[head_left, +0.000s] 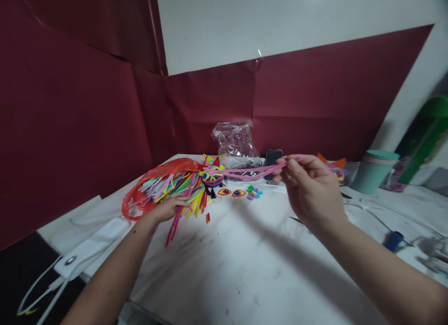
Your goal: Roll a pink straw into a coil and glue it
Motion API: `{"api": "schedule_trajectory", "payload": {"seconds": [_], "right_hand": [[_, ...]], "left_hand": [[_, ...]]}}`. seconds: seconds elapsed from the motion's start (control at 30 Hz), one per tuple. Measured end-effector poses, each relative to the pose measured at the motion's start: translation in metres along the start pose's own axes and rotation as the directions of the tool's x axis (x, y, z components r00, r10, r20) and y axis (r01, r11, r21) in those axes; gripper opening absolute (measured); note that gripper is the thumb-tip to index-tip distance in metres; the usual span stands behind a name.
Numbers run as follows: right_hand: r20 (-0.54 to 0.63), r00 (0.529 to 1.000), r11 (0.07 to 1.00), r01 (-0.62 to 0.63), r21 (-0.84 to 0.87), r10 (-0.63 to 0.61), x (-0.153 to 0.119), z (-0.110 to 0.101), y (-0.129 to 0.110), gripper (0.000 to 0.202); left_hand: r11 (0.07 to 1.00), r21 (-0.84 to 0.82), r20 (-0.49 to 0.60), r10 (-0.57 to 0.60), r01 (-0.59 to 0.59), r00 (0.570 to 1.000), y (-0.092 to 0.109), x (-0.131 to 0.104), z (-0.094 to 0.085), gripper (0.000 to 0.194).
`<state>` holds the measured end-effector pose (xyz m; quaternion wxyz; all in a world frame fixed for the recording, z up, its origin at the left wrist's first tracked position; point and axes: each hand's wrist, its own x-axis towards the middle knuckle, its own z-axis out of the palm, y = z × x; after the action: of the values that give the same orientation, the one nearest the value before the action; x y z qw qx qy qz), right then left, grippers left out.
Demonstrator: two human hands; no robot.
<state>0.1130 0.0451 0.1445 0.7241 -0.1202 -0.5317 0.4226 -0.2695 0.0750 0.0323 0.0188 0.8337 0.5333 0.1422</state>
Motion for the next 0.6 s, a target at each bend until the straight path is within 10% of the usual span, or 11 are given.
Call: {"api": "schedule_trajectory", "payload": {"seconds": [0.27,0.6], "right_hand": [[-0.125,0.915,0.922,-0.386,0.002,0.383,-0.023,-0.082,0.007,0.017],[-0.096,0.861,0.866,-0.501,0.004,0.499,-0.047,-0.116,0.019,0.020]], "left_hand": [[0.926,0.015,-0.122,-0.372,0.376,0.920,0.022,0.001,-0.040,0.032],[0.720,0.217,-0.012,-0.673,0.659,0.739,0.088,-0.025,-0.008,0.027]]}}
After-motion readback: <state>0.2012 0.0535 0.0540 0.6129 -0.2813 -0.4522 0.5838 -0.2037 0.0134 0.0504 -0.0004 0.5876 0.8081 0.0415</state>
